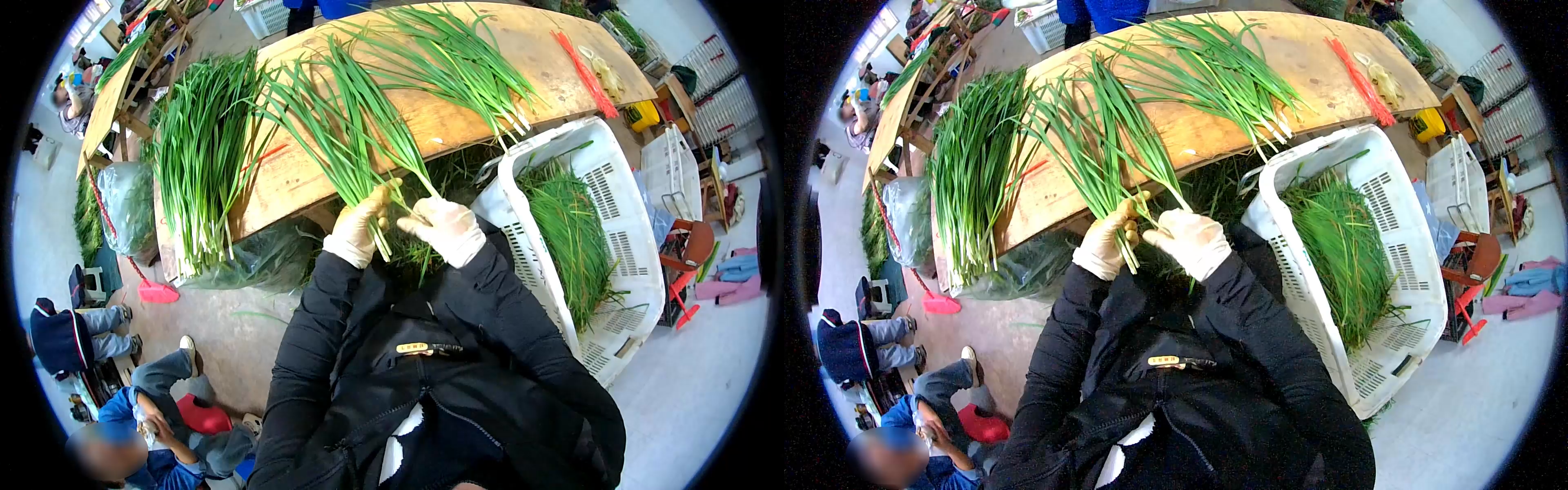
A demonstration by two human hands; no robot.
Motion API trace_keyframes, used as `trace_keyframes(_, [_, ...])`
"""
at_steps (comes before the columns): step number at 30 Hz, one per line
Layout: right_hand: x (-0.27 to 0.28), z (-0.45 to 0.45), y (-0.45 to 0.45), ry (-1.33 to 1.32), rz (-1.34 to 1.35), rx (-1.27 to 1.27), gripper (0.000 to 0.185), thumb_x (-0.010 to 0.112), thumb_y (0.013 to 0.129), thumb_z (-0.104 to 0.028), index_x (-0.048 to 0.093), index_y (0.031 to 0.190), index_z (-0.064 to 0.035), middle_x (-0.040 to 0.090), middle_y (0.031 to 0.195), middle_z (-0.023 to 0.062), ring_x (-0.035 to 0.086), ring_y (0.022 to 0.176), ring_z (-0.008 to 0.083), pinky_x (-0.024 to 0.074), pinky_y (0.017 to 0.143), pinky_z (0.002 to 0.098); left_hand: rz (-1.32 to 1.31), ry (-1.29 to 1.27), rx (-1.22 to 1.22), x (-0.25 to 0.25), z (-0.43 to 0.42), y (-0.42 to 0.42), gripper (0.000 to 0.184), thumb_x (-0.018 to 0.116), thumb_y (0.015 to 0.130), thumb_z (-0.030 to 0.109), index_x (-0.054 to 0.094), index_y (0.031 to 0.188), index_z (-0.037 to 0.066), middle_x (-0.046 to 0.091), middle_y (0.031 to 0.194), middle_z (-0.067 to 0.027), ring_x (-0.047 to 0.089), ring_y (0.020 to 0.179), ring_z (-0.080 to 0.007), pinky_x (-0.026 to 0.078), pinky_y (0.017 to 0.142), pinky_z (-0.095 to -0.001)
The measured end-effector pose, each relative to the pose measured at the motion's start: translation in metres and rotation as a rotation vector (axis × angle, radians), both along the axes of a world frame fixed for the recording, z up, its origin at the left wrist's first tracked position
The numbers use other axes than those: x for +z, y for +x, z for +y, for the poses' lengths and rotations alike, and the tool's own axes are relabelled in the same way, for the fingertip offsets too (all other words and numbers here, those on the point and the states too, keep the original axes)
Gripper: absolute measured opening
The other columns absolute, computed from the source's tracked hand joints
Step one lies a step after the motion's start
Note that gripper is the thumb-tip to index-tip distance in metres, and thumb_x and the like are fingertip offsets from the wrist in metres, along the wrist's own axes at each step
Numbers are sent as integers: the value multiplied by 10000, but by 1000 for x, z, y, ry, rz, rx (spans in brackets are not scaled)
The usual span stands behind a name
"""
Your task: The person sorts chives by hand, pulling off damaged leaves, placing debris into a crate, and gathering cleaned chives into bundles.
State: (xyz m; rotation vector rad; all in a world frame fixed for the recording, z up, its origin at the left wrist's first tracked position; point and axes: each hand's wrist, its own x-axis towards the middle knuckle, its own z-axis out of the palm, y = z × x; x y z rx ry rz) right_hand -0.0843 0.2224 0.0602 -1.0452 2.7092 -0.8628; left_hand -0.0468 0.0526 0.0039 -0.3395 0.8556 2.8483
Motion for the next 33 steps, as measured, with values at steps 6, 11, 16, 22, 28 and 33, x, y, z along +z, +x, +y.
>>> trace_keyframes(6, [4, 7, -4, -218, -435, 96, 467, 573, 752, -489, 581, 876, -39, 594, 745, 102, 585, 691, 205, 452, 635, 309, -66, 25, -85, 7, -4, 11, 347, 572, 800, 127, 503, 1076, -72, 567, 834, -20, 444, 544, -47, 378, 468, -153])
trace_keyframes(11, [0, -11, -3, -265, -604, 43, 242, 567, 807, -260, 598, 789, -20, 582, 740, 88, 570, 600, 154, 444, 568, 263, -101, -61, -88, 20, -1, 18, 418, 587, 793, 158, 468, 1124, -69, 565, 842, -5, 451, 535, -34, 397, 471, -142])
trace_keyframes(16, [19, 23, 5, -669, -702, -16, 217, 521, 854, -194, 609, 862, 3, 610, 808, 63, 576, 657, 98, 441, 590, 201, -18, 135, -155, 11, -23, 23, 519, 566, 816, 171, 342, 1245, -15, 533, 849, 6, 439, 542, -23, 408, 486, -142])
trace_keyframes(22, [14, 93, 32, -831, -1112, 122, 242, 497, 858, -155, 558, 985, 41, 613, 941, 143, 603, 820, 178, 466, 731, 256, -42, 128, -148, 7, -34, 27, 515, 564, 818, 178, 352, 1240, -28, 547, 858, -5, 450, 538, -30, 393, 483, -158])
trace_keyframes(28, [11, 118, 48, -207, -955, 298, 334, 632, 758, -204, 580, 1049, -48, 607, 938, 136, 584, 885, 255, 439, 819, 322, -19, 24, -149, 8, -34, 27, 429, 538, 839, 163, 413, 1198, -38, 576, 859, -26, 481, 556, -27, 425, 492, -132])
trace_keyframes(33, [2, 114, 24, 92, -302, 152, 376, 566, 780, -372, 596, 988, -60, 591, 850, 96, 573, 814, 208, 439, 767, 309, -71, -40, -155, 10, -34, 25, 443, 535, 844, 178, 392, 1223, -1, 569, 848, -14, 474, 524, -24, 408, 461, -144])
